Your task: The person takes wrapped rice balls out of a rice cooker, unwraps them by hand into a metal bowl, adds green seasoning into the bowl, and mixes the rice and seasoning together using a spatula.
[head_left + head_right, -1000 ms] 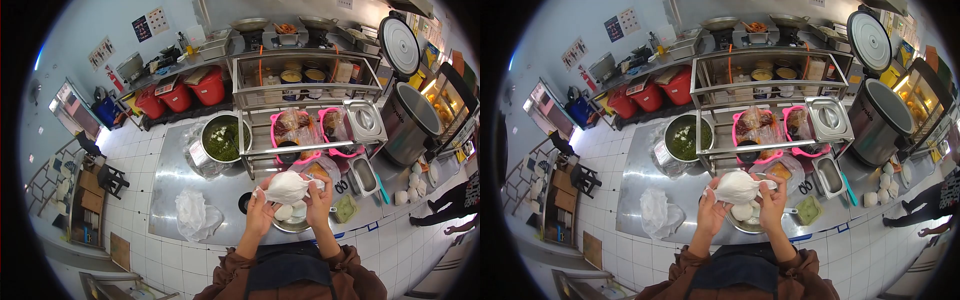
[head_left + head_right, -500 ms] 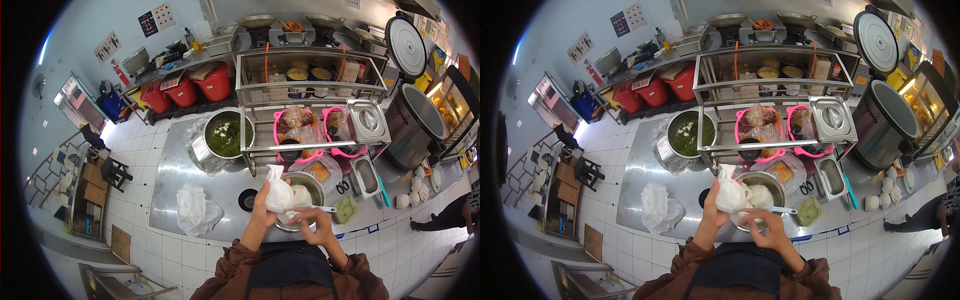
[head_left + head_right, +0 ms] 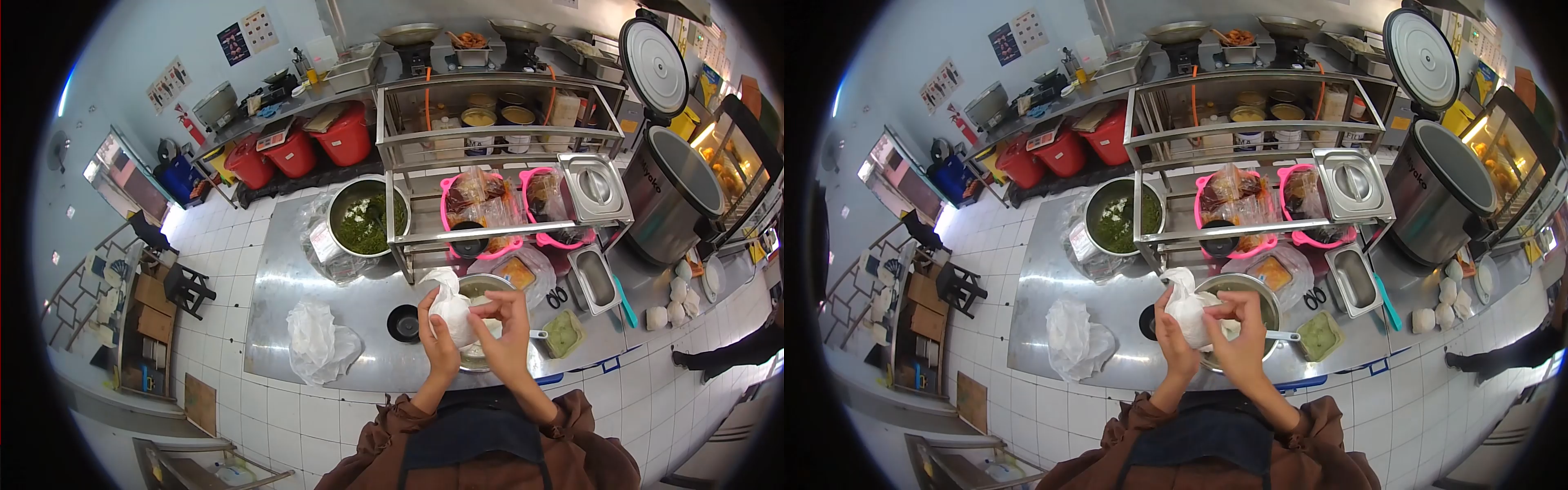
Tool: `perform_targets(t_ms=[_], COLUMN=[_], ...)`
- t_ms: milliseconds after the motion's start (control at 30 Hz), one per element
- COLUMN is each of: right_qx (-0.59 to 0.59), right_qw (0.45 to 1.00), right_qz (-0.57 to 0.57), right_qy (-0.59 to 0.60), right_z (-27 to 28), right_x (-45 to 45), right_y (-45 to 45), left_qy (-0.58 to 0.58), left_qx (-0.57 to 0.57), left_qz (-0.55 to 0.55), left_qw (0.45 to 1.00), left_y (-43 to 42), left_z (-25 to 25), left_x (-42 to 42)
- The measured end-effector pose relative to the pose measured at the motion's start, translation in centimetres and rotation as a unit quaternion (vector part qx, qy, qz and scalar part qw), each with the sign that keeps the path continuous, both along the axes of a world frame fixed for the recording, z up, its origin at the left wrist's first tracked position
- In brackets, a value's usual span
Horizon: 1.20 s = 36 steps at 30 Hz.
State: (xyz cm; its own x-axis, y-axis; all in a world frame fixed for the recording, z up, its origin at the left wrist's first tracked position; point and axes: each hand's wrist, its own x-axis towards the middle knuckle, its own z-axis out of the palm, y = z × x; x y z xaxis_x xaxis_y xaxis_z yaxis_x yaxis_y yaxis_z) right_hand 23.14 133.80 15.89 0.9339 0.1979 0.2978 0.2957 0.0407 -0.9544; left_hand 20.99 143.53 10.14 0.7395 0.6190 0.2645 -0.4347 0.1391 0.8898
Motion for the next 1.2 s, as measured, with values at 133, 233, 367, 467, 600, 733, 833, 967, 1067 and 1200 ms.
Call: perform_targets(t_ms=[133,233,367,467,600,733,833,967,1067,1200], right_qx=[0.048,0.038,-0.01,0.004,0.036,0.111,0.119,-0.102,-0.138,-0.256], right_qw=[0.992,0.991,0.994,0.987,0.977,0.953,0.953,0.98,0.975,0.936], right_qz=[0.078,0.092,0.1,0.13,0.146,0.166,0.179,0.165,0.177,0.076], right_qy=[0.088,0.095,0.039,0.089,0.152,0.228,0.215,0.04,-0.006,-0.228], right_z=[-1.0,-0.4,-0.6,-0.2,0.3,0.8,0.2,0.2,1.3,-0.3], right_x=[0.9,0.4,-0.9,-0.5,-0.1,0.3,0.4,0.6,0.2,0.3], right_y=[-0.5,-0.6,-0.3,-0.8,-1.5,-2.1,-2.1,-2.4,-2.0,-2.1], left_qy=[0.033,-0.025,-0.011,-0.027,-0.04,-0.043,-0.018,0.057,0.051,0.043], left_qx=[0.151,0.057,0.035,0.044,0.012,0.013,-0.016,-0.3,-0.392,-0.408], left_qz=[0.139,0.119,0.091,0.073,0.024,-0.021,-0.068,-0.183,-0.27,-0.283], left_qw=[0.978,0.991,0.995,0.996,0.999,0.999,0.997,0.935,0.878,0.867], left_y=[-0.6,-0.5,-0.5,-0.4,-0.4,-0.9,-1.5,-2.6,-2.4,-2.6], left_z=[0.0,-1.7,-1.3,-2.2,-2.7,-2.2,-2.1,-2.4,-3.3,-2.2], left_x=[-0.5,-0.4,-0.5,-0.5,-0.3,-0.3,-0.3,-1.0,-1.0,-1.1])
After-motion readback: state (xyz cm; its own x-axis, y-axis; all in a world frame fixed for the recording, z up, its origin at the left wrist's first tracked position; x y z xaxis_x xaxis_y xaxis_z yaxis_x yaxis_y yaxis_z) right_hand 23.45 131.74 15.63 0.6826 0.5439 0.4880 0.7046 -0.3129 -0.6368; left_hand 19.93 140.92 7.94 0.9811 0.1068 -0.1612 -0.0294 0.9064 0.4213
